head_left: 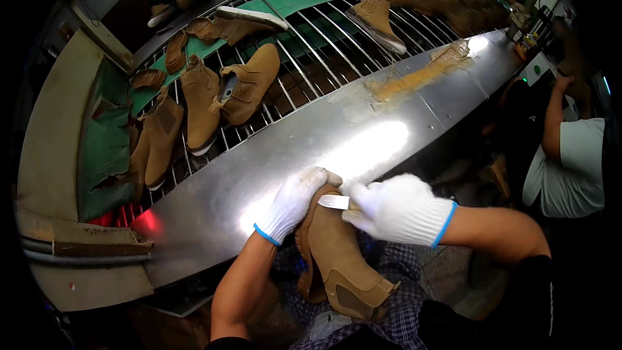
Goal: The person picks up boots from a conveyor belt, trims excess material from the edges of the soles using a knife, and then places the boots back onto the belt.
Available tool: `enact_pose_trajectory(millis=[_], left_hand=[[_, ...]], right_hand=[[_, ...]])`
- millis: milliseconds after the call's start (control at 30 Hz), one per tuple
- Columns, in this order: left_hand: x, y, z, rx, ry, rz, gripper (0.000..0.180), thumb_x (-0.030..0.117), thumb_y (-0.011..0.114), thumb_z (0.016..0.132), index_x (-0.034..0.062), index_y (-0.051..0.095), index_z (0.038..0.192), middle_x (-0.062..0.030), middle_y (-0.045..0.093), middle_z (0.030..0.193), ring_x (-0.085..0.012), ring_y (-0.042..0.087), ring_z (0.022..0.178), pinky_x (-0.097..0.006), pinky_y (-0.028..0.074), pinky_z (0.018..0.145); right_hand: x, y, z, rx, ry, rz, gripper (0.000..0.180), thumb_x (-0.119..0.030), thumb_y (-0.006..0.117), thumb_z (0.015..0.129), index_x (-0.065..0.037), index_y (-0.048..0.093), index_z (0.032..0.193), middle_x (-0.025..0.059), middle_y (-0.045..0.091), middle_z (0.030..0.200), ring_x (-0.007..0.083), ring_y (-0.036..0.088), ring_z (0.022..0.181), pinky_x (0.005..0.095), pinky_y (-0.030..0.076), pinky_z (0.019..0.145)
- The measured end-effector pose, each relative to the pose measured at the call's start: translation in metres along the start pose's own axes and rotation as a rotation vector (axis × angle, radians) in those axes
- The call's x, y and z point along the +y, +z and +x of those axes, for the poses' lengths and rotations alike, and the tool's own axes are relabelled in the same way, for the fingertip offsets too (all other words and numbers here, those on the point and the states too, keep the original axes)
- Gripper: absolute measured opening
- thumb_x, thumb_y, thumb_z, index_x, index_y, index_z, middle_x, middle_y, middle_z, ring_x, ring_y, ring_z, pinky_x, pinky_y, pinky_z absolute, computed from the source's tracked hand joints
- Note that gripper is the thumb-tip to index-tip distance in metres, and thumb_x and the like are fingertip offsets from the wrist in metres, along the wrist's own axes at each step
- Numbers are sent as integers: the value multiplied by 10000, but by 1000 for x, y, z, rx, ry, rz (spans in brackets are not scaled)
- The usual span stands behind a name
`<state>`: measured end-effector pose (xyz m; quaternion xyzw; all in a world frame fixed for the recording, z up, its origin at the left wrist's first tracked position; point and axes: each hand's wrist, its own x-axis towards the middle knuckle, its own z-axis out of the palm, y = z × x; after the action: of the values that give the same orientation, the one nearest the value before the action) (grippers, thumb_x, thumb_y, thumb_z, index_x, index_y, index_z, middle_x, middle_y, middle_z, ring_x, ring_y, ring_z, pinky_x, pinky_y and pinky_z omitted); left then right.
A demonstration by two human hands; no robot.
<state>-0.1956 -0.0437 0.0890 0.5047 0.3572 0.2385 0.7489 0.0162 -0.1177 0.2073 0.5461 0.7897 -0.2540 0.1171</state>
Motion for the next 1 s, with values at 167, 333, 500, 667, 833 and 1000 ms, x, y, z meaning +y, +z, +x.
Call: enact_pose_trajectory(millis=[167, 333, 500, 667, 833, 1000], left_hand=[[-3, -6, -5, 20, 52, 25, 398, 282, 540, 1124, -61, 736, 1174, -170, 775, 1129, -246, 729, 1047, -375, 561, 1000], [-6, -5, -14, 42, 86, 103, 356, 247, 587, 1111, -61, 713, 1235, -159, 776, 1139, -251, 732, 1092, -367, 569, 994], [7, 3, -27, 174, 240, 640, 481, 301, 762, 1003, -48, 681, 1324, -162, 746, 1245, -222, 684, 1185, -345, 527, 1060], [9, -6, -42, 151, -77, 252, 720, 339, 823, 936, -52, 553, 1477, -154, 677, 1359, -213, 637, 1241, -338, 498, 1100], [14, -28, -95, 164, 172, -257, 795, 346, 836, 877, -70, 522, 1477, -174, 643, 1403, -270, 632, 1288, -410, 482, 1144], [19, -53, -122, 109, 131, -179, 862, 384, 876, 828, -50, 529, 1487, -160, 645, 1401, -260, 628, 1293, -401, 482, 1142]], right_hand=[[15, 30, 28, -69, -82, 574, 549, -495, 549, 1094, 42, 663, 1081, 222, 724, 857, 361, 734, 805, 434, 586, 752], [2, 35, 3, -43, 22, 698, 579, -529, 594, 1066, 37, 682, 1152, 209, 747, 1023, 314, 744, 970, 402, 585, 847], [15, 92, -12, 91, 169, 1025, 410, -373, 651, 1053, 8, 673, 1203, 93, 711, 938, 170, 677, 881, 334, 557, 793], [-22, 132, -27, 231, 178, 1005, 495, -474, 651, 1044, -24, 620, 1249, 184, 726, 970, 267, 725, 885, 400, 586, 839], [-27, 129, -46, 261, 90, 1075, 468, -452, 670, 1040, -27, 627, 1232, 152, 733, 949, 240, 726, 829, 373, 594, 773], [-32, 114, -55, 181, 40, 951, 484, -463, 656, 1045, -33, 627, 1264, 181, 746, 962, 271, 751, 848, 395, 603, 796]])
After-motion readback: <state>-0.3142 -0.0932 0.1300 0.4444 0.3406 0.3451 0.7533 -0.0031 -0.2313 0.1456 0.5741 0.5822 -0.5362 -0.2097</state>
